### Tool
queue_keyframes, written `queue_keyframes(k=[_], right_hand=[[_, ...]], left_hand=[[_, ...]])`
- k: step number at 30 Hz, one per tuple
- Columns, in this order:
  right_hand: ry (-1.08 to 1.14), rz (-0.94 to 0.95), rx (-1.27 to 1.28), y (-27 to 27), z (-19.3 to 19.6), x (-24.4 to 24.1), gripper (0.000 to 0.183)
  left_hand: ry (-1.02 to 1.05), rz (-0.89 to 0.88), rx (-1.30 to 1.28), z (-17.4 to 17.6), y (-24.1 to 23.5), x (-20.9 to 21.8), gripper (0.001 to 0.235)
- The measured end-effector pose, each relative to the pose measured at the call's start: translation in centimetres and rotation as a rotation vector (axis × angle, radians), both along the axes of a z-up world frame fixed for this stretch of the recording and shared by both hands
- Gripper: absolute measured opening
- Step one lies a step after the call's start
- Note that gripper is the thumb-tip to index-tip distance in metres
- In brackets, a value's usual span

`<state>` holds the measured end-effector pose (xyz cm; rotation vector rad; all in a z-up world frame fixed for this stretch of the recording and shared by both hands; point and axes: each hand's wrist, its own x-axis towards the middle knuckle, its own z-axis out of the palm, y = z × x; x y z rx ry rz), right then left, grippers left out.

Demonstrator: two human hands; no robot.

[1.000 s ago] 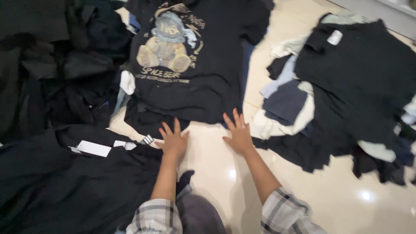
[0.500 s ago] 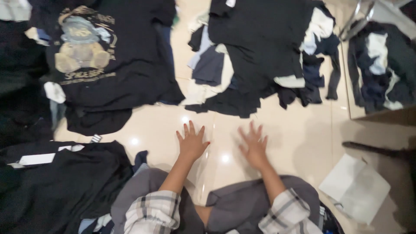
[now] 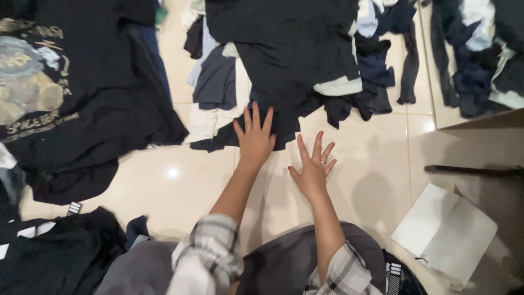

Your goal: The person sits on the floor surrounded by clothes and uses a blue handheld tagging gun to apply tags to the collars of several shirts. They handle a black t-shirt, a light-colored button-up shirt, and a dark polo shirt, smoothing each garment before applying the tag.

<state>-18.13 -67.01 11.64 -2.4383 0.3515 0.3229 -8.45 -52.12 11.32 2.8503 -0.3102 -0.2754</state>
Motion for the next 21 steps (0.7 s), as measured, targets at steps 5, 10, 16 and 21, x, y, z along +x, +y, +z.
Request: queue_keyframes(k=[5, 10, 16, 21], right_hand=[[0.064, -0.005, 0.047, -0.5, 0.3, 0.2, 0.095], [0.123, 0.007, 0.066, -0.6, -0.1, 0.6, 0.096], [0.064, -0.012, 0.088, -0.7, -0.9, 0.5, 0.102], [-0.079, -0.11, 0.014, -0.1, -1.1, 0.5, 0.114]], left_hand=[[-0.097, 0.028, 0.015, -2.1, -3.8, 6.8, 0.093], [-0.098, -0.049, 0.071, -7.7, -4.1, 11.2, 0.09], [-0.193, -0.135, 0.045, -5.9, -1.7, 8.3, 0.069], [-0.101, -0.103, -0.19, -0.3, 2.8, 0.2, 0.06]])
